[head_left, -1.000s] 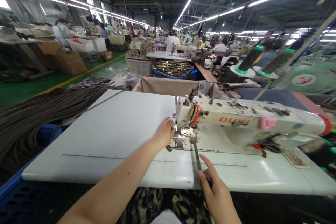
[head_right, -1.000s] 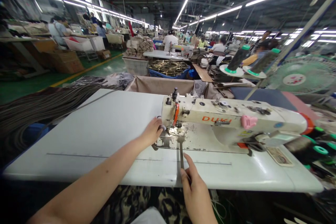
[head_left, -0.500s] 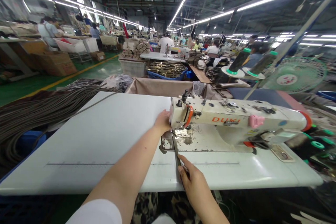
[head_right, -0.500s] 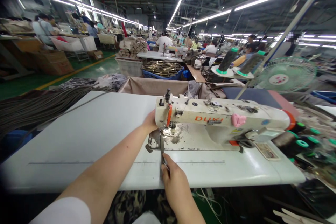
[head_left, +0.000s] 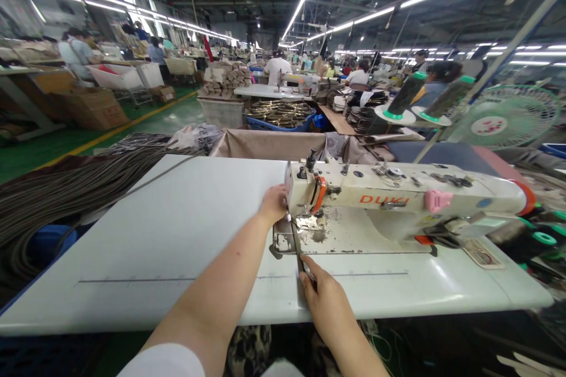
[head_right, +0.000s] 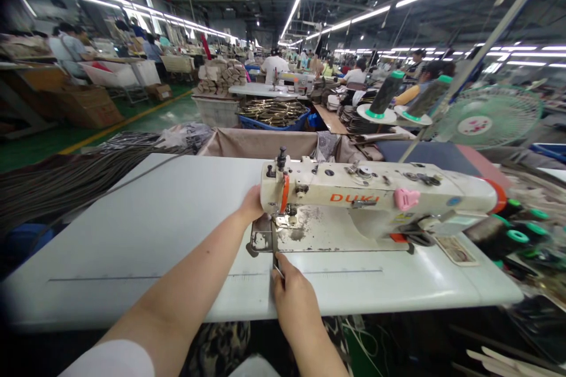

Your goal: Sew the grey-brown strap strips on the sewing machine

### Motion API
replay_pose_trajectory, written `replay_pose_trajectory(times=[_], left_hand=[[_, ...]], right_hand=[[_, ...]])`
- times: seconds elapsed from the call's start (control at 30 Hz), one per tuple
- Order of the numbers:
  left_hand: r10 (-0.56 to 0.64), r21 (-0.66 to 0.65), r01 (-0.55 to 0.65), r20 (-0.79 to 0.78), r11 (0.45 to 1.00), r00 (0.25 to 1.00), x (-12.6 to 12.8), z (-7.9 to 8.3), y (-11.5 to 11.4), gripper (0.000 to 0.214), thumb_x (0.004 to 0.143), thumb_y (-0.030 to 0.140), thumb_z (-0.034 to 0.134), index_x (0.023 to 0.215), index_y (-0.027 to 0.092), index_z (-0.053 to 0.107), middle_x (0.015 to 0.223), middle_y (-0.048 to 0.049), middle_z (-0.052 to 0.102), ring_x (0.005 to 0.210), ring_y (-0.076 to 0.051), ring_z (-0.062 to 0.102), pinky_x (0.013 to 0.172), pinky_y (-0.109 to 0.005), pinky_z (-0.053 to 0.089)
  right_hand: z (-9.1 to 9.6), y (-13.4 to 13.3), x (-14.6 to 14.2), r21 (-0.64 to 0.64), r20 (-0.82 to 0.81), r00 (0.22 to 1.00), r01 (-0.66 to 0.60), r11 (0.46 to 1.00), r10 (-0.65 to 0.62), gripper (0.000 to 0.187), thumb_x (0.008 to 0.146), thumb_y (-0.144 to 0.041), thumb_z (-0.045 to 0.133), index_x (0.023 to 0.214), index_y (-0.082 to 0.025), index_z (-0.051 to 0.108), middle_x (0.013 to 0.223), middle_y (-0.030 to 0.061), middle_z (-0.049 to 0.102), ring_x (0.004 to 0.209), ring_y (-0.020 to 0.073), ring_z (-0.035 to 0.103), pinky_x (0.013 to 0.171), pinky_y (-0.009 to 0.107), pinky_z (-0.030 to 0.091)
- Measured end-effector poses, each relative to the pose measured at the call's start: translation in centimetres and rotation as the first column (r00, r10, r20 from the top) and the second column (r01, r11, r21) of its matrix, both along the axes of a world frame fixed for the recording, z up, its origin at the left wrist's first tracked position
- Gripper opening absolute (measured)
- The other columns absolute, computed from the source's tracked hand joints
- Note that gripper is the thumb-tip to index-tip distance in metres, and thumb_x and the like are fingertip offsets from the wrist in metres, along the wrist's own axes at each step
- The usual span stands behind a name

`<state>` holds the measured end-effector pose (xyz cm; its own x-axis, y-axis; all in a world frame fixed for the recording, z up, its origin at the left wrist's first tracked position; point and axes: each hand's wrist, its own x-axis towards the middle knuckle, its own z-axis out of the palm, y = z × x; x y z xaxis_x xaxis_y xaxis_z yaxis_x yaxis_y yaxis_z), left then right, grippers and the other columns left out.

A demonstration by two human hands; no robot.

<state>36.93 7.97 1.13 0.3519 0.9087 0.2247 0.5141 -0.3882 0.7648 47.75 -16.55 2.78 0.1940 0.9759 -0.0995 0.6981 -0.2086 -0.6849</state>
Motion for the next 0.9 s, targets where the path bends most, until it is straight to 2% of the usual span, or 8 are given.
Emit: replay_pose_trajectory(times=[0.2, 0.33, 0.4, 0.53, 0.7, 0.8, 0.9], left_hand=[[-0.042, 0.01, 0.041, 0.013, 0.999, 0.999, 0.0, 0.2, 0.1, 0.026, 0.074, 0.018, 0.074, 0.099, 0.022, 0.079, 0.108, -0.0093, 0.078, 0.117, -0.032, 0.064, 0.106, -0.043, 0.045], [-0.039, -0.003, 0.039, 0.046, 0.999, 0.998, 0.0, 0.0, 0.3, 0.021, 0.072, 0.015, 0.073, 0.091, 0.021, 0.079, 0.102, -0.0086, 0.078, 0.11, -0.031, 0.065, 0.101, -0.041, 0.047], [-0.016, -0.021, 0.018, 0.081, 1.0, 0.997, 0.0, -0.3, 0.5, 0.016, 0.073, 0.013, 0.07, 0.086, 0.02, 0.078, 0.1, -0.008, 0.077, 0.105, -0.029, 0.066, 0.097, -0.038, 0.047], [0.098, -0.095, -0.081, 0.189, 0.992, 0.977, -0.4, -0.8, 0.7, 0.006, 0.079, 0.02, 0.068, 0.077, 0.016, 0.072, 0.093, -0.0083, 0.075, 0.096, -0.025, 0.065, 0.086, -0.032, 0.049], [0.269, -0.227, -0.196, 0.358, 0.954, 0.894, -1.1, -1.0, -0.6, 0.027, 0.084, 0.039, 0.065, 0.068, 0.018, 0.062, 0.069, -0.0028, 0.066, 0.084, -0.021, 0.065, 0.074, -0.029, 0.049], [0.325, -0.295, -0.199, 0.479, 0.934, 0.815, -1.9, -1.1, -2.5, 0.029, 0.086, 0.045, 0.063, 0.074, 0.018, 0.06, 0.071, -0.002, 0.067, 0.083, -0.02, 0.067, 0.076, -0.03, 0.053], [0.341, -0.334, -0.163, 0.592, 0.928, 0.73, -3.1, -1.1, -4.8, 0.031, 0.086, 0.049, 0.062, 0.078, 0.019, 0.059, 0.079, -0.0035, 0.069, 0.085, -0.019, 0.07, 0.084, -0.033, 0.057]], right_hand=[[-0.6, 0.5, 0.0, 0.018, 0.016, 1.0, 0.018, 1.0, -0.019, 0.049, 0.096, -0.031, 0.046, 0.141, -0.019, 0.063, 0.126, 0.013, 0.074, 0.116, 0.0307, 0.071, 0.099, 0.041, 0.053], [-0.8, 0.8, -0.1, 0.023, 0.056, 0.998, 0.013, 1.0, -0.015, 0.048, 0.097, -0.027, 0.045, 0.141, -0.019, 0.062, 0.122, 0.0132, 0.075, 0.112, 0.0299, 0.071, 0.096, 0.04, 0.054], [-0.6, 0.9, -0.1, 0.061, 0.055, 0.998, 0.019, 0.998, -0.023, 0.047, 0.097, -0.027, 0.044, 0.14, -0.018, 0.062, 0.123, 0.0144, 0.073, 0.112, 0.0292, 0.07, 0.097, 0.04, 0.053], [-0.4, 0.7, -0.1, 0.188, -0.005, 0.999, 0.043, 0.981, -0.042, 0.042, 0.098, -0.034, 0.046, 0.13, -0.017, 0.065, 0.112, 0.0147, 0.067, 0.096, 0.0261, 0.069, 0.091, 0.041, 0.055], [-0.3, 0.5, 0.0, 0.371, -0.113, 0.991, 0.11, 0.922, -0.072, 0.034, 0.094, -0.036, 0.054, 0.119, -0.018, 0.067, 0.11, 0.0136, 0.062, 0.097, 0.0249, 0.064, 0.092, 0.04, 0.054], [0.4, 0.6, -0.3, 0.416, -0.164, 0.985, 0.119, 0.902, -0.054, 0.031, 0.096, -0.042, 0.054, 0.108, -0.018, 0.069, 0.11, 0.0144, 0.063, 0.102, 0.0259, 0.063, 0.094, 0.039, 0.052], [1.3, 0.8, -1.0, 0.388, -0.21, 0.977, 0.063, 0.919, 0.021, 0.03, 0.096, -0.045, 0.053, 0.098, -0.02, 0.069, 0.1, 0.011, 0.066, 0.097, 0.0247, 0.063, 0.09, 0.037, 0.051]])
